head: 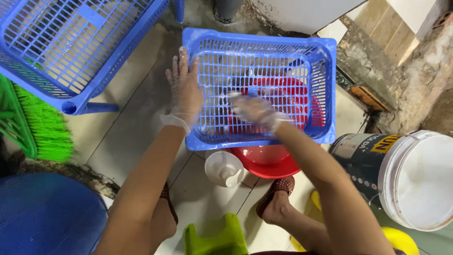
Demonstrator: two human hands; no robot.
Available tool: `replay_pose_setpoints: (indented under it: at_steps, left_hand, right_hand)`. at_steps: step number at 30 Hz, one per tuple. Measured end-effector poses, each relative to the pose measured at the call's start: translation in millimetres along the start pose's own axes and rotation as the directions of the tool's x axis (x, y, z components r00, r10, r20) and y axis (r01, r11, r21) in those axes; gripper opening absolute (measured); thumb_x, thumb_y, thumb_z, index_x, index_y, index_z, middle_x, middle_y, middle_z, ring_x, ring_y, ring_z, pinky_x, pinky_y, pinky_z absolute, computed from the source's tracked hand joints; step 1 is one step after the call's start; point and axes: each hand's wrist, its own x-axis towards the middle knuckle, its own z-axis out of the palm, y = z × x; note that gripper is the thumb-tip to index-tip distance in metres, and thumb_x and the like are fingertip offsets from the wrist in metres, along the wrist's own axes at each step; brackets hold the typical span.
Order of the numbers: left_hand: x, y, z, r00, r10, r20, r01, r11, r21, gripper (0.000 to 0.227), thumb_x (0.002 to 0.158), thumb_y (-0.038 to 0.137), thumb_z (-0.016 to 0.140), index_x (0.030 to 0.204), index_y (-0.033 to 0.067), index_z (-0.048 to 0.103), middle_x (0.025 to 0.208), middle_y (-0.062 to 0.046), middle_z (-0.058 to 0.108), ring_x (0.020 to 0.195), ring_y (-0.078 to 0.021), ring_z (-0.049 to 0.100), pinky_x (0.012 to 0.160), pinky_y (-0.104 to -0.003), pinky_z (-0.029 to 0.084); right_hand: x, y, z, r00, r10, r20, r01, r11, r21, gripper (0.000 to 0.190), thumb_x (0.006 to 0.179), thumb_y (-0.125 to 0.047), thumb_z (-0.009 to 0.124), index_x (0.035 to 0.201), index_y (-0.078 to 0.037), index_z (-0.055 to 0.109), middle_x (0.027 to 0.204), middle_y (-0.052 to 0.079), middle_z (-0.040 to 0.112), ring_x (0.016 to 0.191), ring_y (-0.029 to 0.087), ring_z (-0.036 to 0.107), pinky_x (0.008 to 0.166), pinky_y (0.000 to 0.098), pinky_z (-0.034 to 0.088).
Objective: The person scrubs a blue plastic basket with a soapy cloth, repeatedly dipping the cloth into a red basin of soapy water. The person cleans the interior, sides, and underside of the basket, then rinses it under running water.
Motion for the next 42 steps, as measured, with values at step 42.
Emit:
replay_pose_setpoints:
  at_steps: [42]
  left_hand:
    - [6.4,10.5,-13.4,0.994,-0.103,0.045,0.105,0.994,-0.024,0.075,0.085,-0.001,0.063,0.156,0.0099,0.040,0.169,-0.013,0.016,0.155,-0.0407,0.016,0.119,-0.072,0.013]
  right_hand:
    - [1.2,-12.4,16.0,0.972,0.120,-0.200,-0.136,0.988,-0.071,0.032,0.107,-0.030,0.044,0.119,-0.005,0.059,0.099,0.018,0.071,0.080,0.030,0.073,0.075,0.0454,0.061]
